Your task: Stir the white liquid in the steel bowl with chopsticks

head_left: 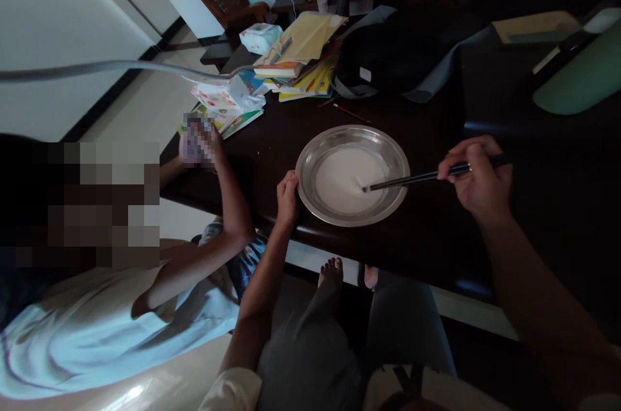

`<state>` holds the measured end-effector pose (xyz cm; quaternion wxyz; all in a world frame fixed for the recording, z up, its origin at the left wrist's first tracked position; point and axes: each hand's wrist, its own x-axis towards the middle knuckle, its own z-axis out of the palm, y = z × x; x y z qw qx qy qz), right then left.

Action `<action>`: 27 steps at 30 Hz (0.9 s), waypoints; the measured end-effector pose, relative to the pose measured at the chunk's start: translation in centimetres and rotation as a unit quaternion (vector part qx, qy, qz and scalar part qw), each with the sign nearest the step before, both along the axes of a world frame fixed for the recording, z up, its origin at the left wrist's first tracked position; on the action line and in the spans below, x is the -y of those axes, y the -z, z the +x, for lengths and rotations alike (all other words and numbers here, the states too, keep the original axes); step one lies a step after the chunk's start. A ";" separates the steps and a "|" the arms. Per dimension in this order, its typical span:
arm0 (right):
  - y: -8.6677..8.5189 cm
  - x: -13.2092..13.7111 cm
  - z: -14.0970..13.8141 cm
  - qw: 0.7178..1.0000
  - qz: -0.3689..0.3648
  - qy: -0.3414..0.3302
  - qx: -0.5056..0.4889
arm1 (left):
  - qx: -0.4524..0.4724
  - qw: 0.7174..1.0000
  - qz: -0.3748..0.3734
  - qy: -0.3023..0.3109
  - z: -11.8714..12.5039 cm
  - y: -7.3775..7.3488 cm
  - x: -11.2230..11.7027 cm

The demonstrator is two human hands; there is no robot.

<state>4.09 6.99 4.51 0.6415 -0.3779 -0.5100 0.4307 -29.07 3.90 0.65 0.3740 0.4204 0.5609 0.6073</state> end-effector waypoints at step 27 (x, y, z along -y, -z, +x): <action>-0.2 0.6 -0.1 0.991 -0.007 -0.093 0.098 | 0.000 1.000 -0.006 -0.006 -0.1 0.0 -0.2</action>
